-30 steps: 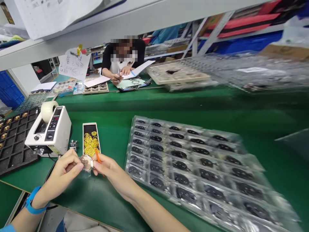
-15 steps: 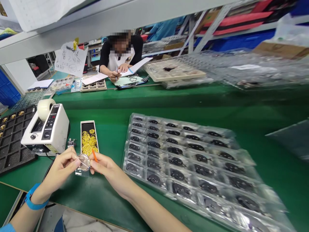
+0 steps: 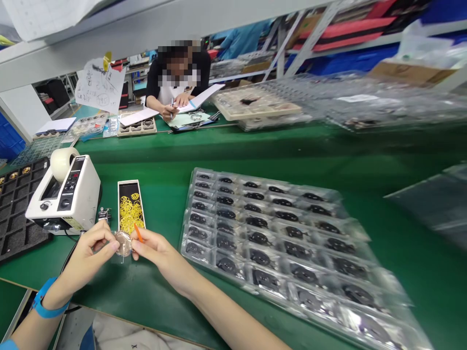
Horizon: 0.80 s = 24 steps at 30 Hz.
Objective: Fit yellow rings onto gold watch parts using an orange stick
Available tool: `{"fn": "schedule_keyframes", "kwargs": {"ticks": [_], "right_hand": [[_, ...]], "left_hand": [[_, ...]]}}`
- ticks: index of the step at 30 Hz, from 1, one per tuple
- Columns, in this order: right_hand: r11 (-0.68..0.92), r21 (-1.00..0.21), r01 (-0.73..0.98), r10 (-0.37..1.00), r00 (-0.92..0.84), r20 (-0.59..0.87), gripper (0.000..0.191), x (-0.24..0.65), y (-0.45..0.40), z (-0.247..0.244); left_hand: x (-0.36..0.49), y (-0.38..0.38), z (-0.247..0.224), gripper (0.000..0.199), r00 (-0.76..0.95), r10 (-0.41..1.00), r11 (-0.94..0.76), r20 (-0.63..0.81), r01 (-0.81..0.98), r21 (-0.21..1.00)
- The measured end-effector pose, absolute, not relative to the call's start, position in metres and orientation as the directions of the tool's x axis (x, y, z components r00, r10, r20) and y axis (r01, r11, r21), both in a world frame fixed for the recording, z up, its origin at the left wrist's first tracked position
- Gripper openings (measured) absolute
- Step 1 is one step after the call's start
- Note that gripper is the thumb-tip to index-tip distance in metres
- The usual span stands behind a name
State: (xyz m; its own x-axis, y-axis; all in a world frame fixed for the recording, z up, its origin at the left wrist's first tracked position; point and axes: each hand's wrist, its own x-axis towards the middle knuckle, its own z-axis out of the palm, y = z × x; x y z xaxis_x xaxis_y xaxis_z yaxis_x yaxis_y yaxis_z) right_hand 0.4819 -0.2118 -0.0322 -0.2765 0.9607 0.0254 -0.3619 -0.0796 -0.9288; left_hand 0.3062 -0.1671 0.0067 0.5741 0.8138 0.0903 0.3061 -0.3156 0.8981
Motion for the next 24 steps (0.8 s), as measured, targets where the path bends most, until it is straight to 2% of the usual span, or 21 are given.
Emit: {"fn": "schedule_keyframes", "kwargs": {"ticks": [7, 11, 13, 15, 17, 19, 22, 24], "right_hand": [[-0.078, -0.933, -0.352, 0.962, -0.272, 0.022, 0.042, 0.481, -0.21, -0.034], [-0.073, -0.936, -0.344, 0.964, -0.266, 0.023, 0.042, 0.48, -0.209, -0.037], [-0.064, -0.945, -0.321, 0.966, -0.257, 0.022, 0.044, 0.48, -0.209, -0.039], [-0.045, -0.956, -0.29, 0.969, -0.244, 0.028, 0.045, 0.48, -0.209, -0.04], [-0.032, -0.962, -0.271, 0.972, -0.231, 0.033, 0.046, 0.481, -0.209, -0.041], [-0.041, -0.963, -0.266, 0.975, -0.223, 0.021, 0.047, 0.481, -0.209, -0.04], [-0.067, -0.962, -0.265, 0.976, -0.219, -0.008, 0.048, 0.482, -0.209, -0.037], [-0.082, -0.957, -0.278, 0.973, -0.229, -0.017, 0.049, 0.482, -0.21, -0.036]], "left_hand": [[0.306, -0.166, 0.005, 0.029, 0.565, 0.82, -0.302, 0.091, 0.292, 0.908], [0.31, -0.169, 0.003, 0.028, 0.543, 0.831, -0.357, 0.124, 0.35, 0.866], [0.312, -0.171, 0.002, 0.026, 0.515, 0.831, -0.464, 0.21, 0.433, 0.773], [0.313, -0.173, 0.0, 0.023, 0.481, 0.806, -0.584, 0.345, 0.551, 0.596], [0.309, -0.173, 0.0, 0.021, 0.445, 0.777, -0.621, 0.445, 0.661, 0.422], [0.304, -0.172, 0.001, 0.016, 0.408, 0.76, -0.615, 0.506, 0.702, 0.359], [0.296, -0.169, 0.004, 0.005, 0.384, 0.73, -0.671, 0.565, 0.564, 0.482], [0.296, -0.17, 0.003, 0.008, 0.428, 0.709, -0.704, 0.56, 0.395, 0.59]]}}
